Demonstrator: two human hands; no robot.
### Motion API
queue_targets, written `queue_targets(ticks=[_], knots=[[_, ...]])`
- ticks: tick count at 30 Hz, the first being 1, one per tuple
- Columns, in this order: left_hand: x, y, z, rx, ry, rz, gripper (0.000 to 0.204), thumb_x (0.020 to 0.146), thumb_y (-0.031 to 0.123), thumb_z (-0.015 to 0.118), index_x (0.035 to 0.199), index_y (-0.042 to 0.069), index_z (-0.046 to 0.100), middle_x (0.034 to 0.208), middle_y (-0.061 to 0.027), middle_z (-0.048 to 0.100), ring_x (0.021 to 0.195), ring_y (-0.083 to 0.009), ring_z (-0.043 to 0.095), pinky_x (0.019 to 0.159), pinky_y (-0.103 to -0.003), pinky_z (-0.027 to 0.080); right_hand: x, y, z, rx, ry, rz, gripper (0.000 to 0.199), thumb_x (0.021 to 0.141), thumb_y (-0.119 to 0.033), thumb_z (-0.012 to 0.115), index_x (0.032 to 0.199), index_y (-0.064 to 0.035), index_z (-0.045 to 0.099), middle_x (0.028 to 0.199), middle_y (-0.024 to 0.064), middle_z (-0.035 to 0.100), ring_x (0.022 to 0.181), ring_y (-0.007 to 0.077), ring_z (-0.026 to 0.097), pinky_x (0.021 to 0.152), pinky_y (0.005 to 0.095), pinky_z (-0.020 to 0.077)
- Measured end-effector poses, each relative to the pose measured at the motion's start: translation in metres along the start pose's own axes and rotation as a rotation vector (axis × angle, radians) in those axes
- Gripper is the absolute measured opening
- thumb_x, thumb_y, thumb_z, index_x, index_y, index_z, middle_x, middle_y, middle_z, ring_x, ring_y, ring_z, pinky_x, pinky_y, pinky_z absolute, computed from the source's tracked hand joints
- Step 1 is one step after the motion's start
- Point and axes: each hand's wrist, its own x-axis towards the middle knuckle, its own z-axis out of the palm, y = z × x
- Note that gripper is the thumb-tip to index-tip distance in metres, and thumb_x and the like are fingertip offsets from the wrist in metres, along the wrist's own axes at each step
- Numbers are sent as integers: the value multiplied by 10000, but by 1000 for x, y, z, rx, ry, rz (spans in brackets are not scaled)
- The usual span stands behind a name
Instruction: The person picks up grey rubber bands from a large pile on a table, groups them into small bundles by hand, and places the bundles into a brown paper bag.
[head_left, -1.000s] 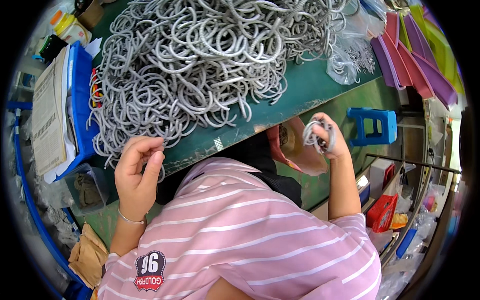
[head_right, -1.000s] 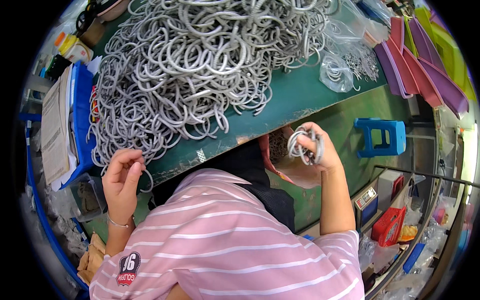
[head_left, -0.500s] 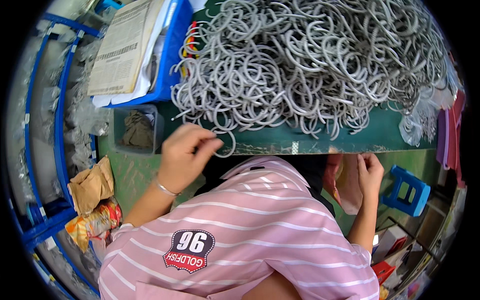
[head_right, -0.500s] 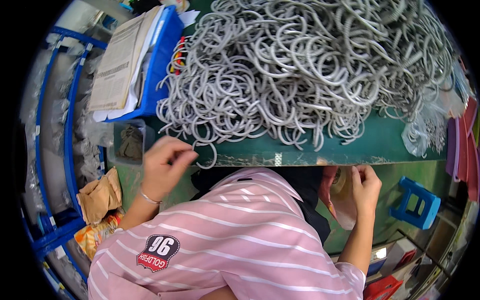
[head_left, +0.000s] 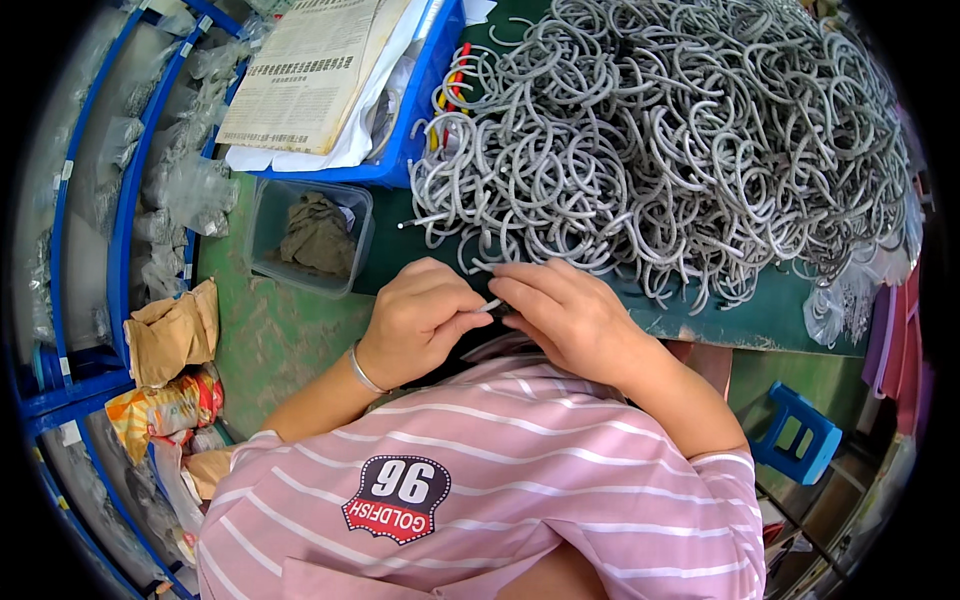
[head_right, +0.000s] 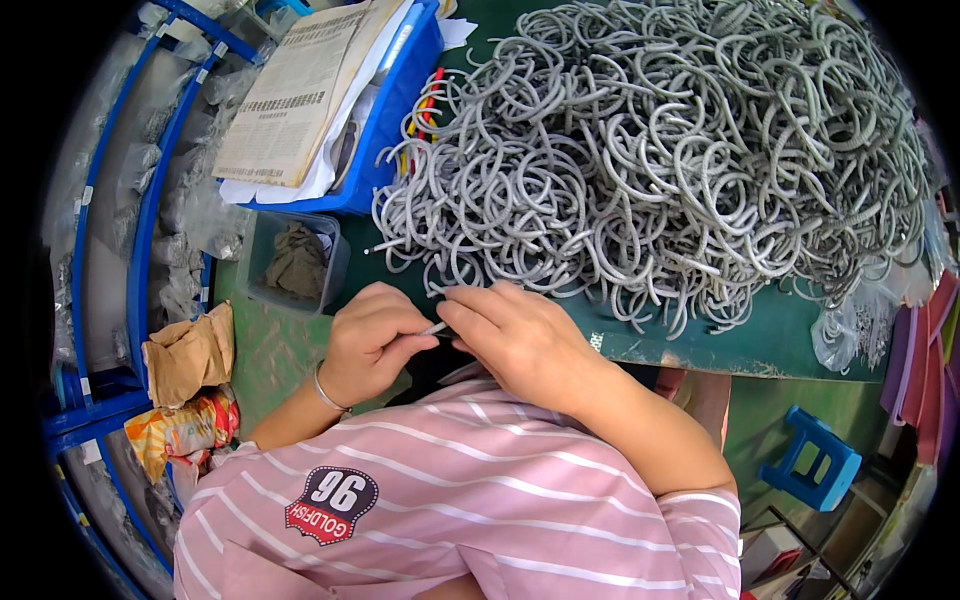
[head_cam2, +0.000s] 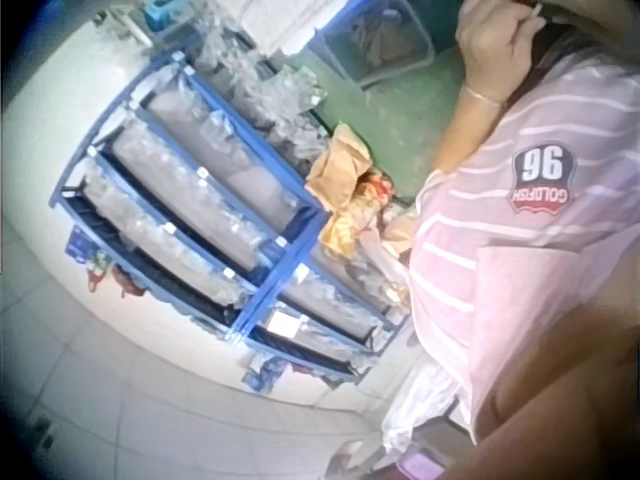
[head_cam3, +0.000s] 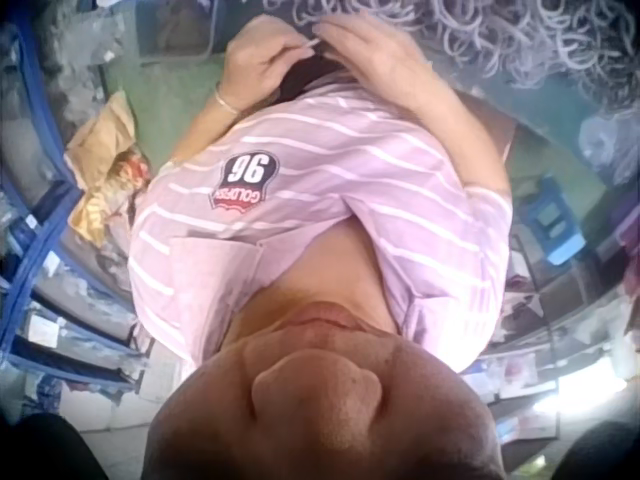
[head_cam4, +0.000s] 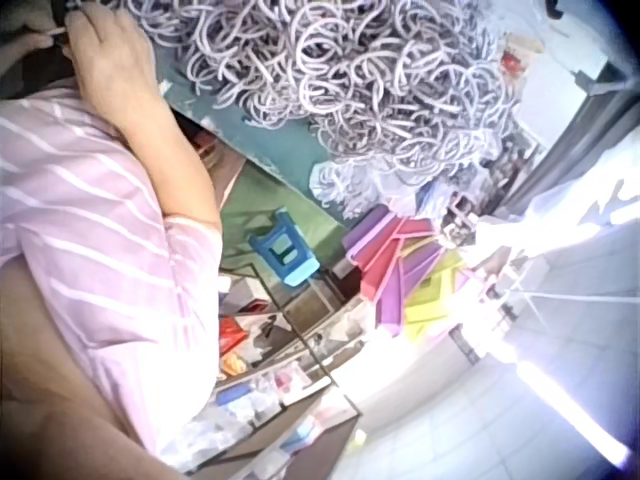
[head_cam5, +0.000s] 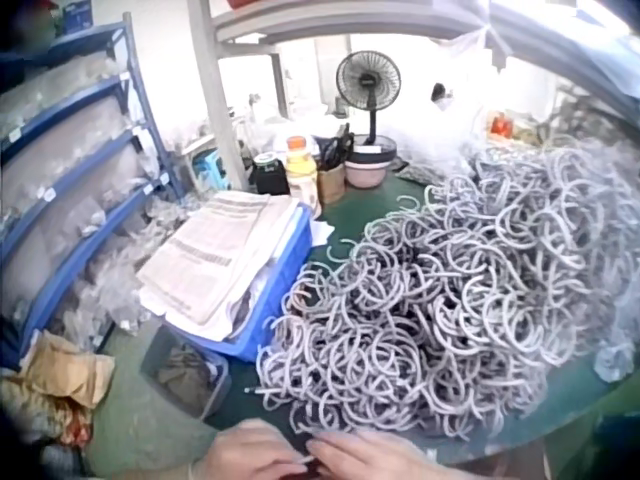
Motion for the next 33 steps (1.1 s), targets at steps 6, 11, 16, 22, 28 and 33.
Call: queue_targets(ticks=[6, 11, 16, 22, 28, 33], knots=[[-14, 1, 12, -178, 244, -225, 512, 699, 144, 805, 1147, 32, 584, 1075, -131, 621, 974, -273, 586, 820, -348, 471, 6, 5, 10, 138, 149, 177, 148, 752, 5, 672, 885, -16, 612, 782, 121, 601, 691, 294, 603, 609, 380, 502], [-14, -18, 30, 143, 30, -185, 687, 690, 188, 807, 1265, 30, 467, 1138, -168, 567, 1057, -351, 542, 905, -422, 423, 0, -4, 8, 28, -6, 379, 104, 804, -45, 668, 877, -6, 604, 749, 142, 594, 647, 341, 594, 581, 390, 494], [-17, -24, 36, 173, 70, -239, 666, 693, 178, 816, 1234, 4, 467, 1114, -176, 569, 1055, -352, 540, 948, -417, 405, -7, -4, 4, 41, 29, 345, 121, 820, -60, 652, 904, -5, 585, 733, 140, 589, 637, 346, 597, 574, 399, 490], [-18, -31, 32, 383, 28, -159, 440, 737, 94, 729, 1124, -27, 558, 1184, -184, 545, 1101, -381, 495, 963, -430, 393, -5, 1, 8, 25, 63, 324, 147, 807, 2, 643, 926, -13, 558, 794, 149, 587, 671, 345, 603, 584, 403, 492], [-8, -19, 28, 368, -67, -250, 358, 722, 65, 698, 1061, 8, 598, 1052, -124, 574, 957, -325, 529, 807, -417, 413, -5, 4, 18, 114, 126, 200, 176, 804, 44, 621, 947, -8, 532, 833, 142, 586, 678, 326, 595, 583, 385, 486], [-14, -23, 33, 397, -126, -226, 198, 752, 63, 654, 942, 49, 598, 857, -83, 523, 833, -288, 511, 715, -404, 391, 1, -4, -3, 83, 111, 284, 179, 780, 29, 638, 922, -19, 542, 782, 127, 580, 680, 327, 593, 581, 374, 479]])
